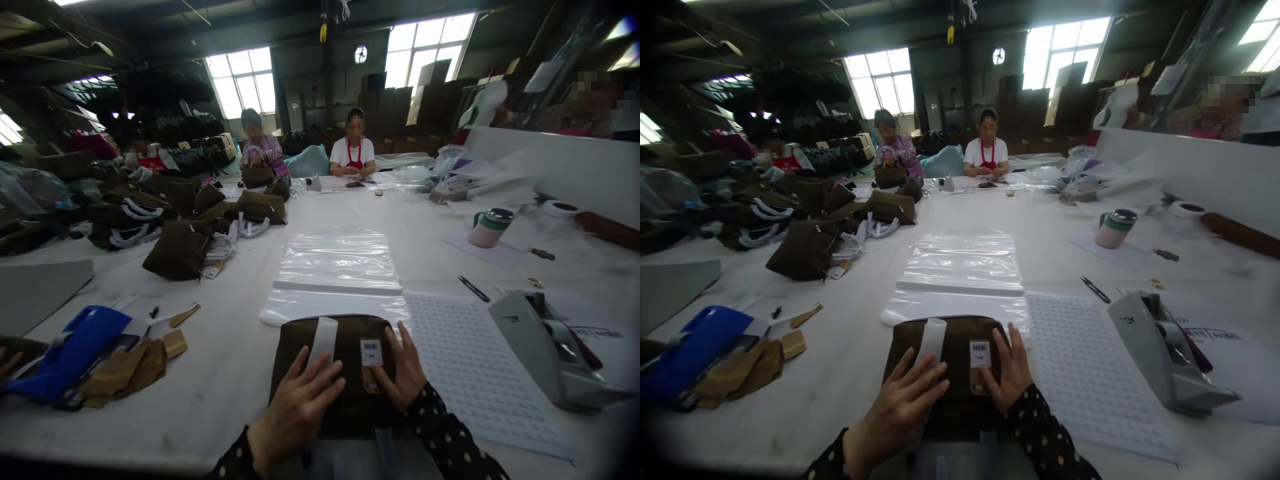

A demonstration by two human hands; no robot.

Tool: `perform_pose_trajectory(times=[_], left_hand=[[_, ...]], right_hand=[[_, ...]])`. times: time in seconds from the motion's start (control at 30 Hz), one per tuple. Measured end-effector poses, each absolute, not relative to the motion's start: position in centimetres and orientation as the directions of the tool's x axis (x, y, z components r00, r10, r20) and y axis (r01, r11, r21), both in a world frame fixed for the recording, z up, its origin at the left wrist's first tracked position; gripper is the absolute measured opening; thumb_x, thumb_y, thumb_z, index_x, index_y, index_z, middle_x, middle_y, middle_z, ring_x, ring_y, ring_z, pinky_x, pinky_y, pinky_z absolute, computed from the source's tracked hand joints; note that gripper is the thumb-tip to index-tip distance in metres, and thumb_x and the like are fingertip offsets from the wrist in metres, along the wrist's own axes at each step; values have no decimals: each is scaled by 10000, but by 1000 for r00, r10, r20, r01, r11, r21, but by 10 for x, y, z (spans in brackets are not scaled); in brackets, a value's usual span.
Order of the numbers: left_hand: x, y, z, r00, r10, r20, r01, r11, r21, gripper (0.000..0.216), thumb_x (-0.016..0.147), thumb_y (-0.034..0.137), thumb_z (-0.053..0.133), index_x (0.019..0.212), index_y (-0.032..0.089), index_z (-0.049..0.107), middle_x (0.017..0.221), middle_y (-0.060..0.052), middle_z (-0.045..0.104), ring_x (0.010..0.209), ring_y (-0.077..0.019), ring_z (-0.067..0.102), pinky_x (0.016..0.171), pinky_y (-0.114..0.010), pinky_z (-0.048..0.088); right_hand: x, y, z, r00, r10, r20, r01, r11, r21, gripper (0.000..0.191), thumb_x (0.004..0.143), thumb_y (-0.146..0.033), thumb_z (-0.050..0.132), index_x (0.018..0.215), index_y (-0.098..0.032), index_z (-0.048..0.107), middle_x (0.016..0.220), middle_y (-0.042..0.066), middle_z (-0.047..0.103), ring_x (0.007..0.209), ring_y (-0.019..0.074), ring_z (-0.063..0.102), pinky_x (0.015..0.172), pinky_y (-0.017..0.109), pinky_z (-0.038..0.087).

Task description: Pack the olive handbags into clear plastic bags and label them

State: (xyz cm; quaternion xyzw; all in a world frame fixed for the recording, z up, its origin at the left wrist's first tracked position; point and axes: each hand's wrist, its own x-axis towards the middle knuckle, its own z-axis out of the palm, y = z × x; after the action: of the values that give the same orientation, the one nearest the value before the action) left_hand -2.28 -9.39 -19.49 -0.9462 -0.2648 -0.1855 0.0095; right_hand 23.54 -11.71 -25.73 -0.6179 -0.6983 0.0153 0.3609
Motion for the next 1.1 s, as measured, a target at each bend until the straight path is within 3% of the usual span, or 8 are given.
perform_pose_trajectory(times=[0.13,0.33,0.47,0.6,0.7,0.83,1.0,1.1], left_hand=[[-27,-76,-195,785,594,175,594,-802,57,615,822,182,411,1402,169,206,1426,-80,319,1324,-257,245,1097,-502,104],[-36,-73,-227,683,723,102,715,-691,106,688,857,431,402,1412,127,133,1445,-131,252,1334,-295,201,1082,-534,20],[-37,-70,-211,683,730,-32,700,-641,314,647,870,444,387,1411,179,151,1445,-113,267,1332,-290,210,1072,-557,102],[-60,-47,-175,610,792,28,617,-497,610,386,886,389,398,1227,243,504,1311,-74,488,1237,-233,400,1030,-426,321],[-69,1,-162,316,932,178,609,-343,715,252,875,334,444,939,185,637,1017,-75,636,974,-181,573,863,-303,452],[-43,86,-189,458,888,42,702,-390,596,229,807,362,536,853,163,640,855,-45,629,773,-149,565,732,-262,451],[2,153,-256,660,713,-237,715,-499,489,211,538,305,762,650,162,655,759,-24,610,703,-161,553,623,-232,426],[9,170,-274,688,662,-298,709,-523,474,147,685,304,634,649,162,652,732,-27,604,677,-151,544,631,-235,410]], right_hand=[[222,-111,-248,-341,843,416,911,405,-74,627,784,-214,494,1370,-272,280,1435,70,272,1320,313,192,1041,560,166],[219,-101,-261,-344,884,318,926,375,-40,633,759,-309,513,1360,-244,325,1410,75,329,1317,314,195,1047,554,90],[220,-103,-261,-340,889,306,913,390,-119,620,785,-315,478,1373,-249,292,1423,84,297,1318,323,191,1027,583,139],[250,-100,-229,-246,893,376,794,408,-451,592,830,-458,395,1366,-228,292,1464,102,167,1322,361,148,997,608,227],[292,-67,-211,47,926,375,671,249,-698,402,809,-417,495,1165,-231,501,1259,118,482,1167,301,444,945,503,388],[322,8,-237,48,998,40,565,6,-825,239,779,-423,535,814,-192,587,767,65,637,711,189,605,721,351,511],[307,62,-294,-286,951,-119,694,119,-710,100,634,-260,628,695,-182,639,708,29,621,669,166,568,674,304,476],[300,66,-307,-304,945,-121,730,149,-667,110,628,-275,630,686,-188,666,729,41,609,734,183,553,706,307,449]])
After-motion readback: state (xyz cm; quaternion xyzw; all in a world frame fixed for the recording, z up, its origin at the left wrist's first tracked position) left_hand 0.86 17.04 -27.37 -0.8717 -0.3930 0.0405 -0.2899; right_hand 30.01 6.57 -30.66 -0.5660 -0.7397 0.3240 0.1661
